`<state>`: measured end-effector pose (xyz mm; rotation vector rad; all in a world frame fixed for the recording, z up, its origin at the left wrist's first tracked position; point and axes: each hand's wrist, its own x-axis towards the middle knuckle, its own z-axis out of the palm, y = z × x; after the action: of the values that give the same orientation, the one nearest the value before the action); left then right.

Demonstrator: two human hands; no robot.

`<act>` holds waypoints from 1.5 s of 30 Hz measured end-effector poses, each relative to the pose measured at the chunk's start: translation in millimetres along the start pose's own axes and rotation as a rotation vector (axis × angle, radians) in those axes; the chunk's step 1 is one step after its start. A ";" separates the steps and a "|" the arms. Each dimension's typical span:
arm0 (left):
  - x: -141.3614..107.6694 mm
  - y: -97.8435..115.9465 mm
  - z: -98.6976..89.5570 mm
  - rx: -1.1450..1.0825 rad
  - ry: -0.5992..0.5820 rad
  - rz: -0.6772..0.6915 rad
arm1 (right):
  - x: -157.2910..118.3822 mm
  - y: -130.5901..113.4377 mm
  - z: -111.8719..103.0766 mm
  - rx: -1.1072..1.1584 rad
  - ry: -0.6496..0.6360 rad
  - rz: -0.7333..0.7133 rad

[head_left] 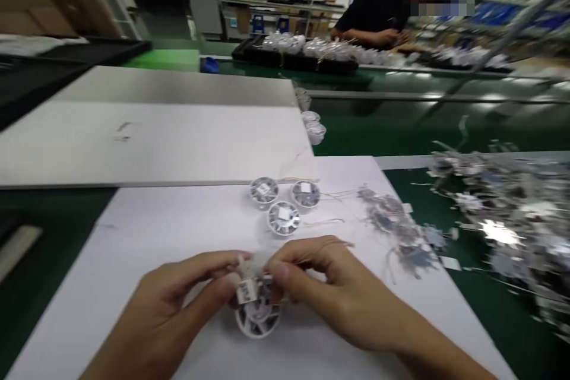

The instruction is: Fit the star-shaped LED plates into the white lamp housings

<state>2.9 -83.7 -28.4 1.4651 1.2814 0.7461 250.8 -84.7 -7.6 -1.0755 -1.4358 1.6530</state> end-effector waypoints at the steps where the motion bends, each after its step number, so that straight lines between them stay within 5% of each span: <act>1: -0.6 8.3 -0.2 -0.011 0.007 -0.031 | -0.2 -0.6 -0.6 0.054 -0.028 0.009; 5: 3.1 23.4 6.0 -0.067 -0.058 -0.030 | -2.7 -1.7 0.3 0.139 -0.047 0.027; 13: 0.0 5.3 4.0 -0.044 -0.047 0.121 | -1.6 5.9 0.6 0.149 0.016 0.095; 22: 2.0 8.7 2.9 -0.078 -0.018 0.031 | -1.9 4.8 -2.2 -0.016 0.038 0.000; 32: -1.2 29.5 14.0 -0.444 0.008 -0.278 | -3.5 4.2 0.1 -0.017 0.077 0.035; 38: -0.7 30.6 14.2 -0.468 -0.004 -0.312 | -2.1 6.6 1.8 -0.012 0.059 -0.102; 45: -7.6 22.2 12.7 -0.306 0.036 -0.185 | -2.6 7.4 3.8 -0.081 0.131 -0.126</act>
<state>20.0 -93.0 -10.1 1.0772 1.2484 0.8074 248.6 -89.7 -14.3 -1.0944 -1.4640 1.4207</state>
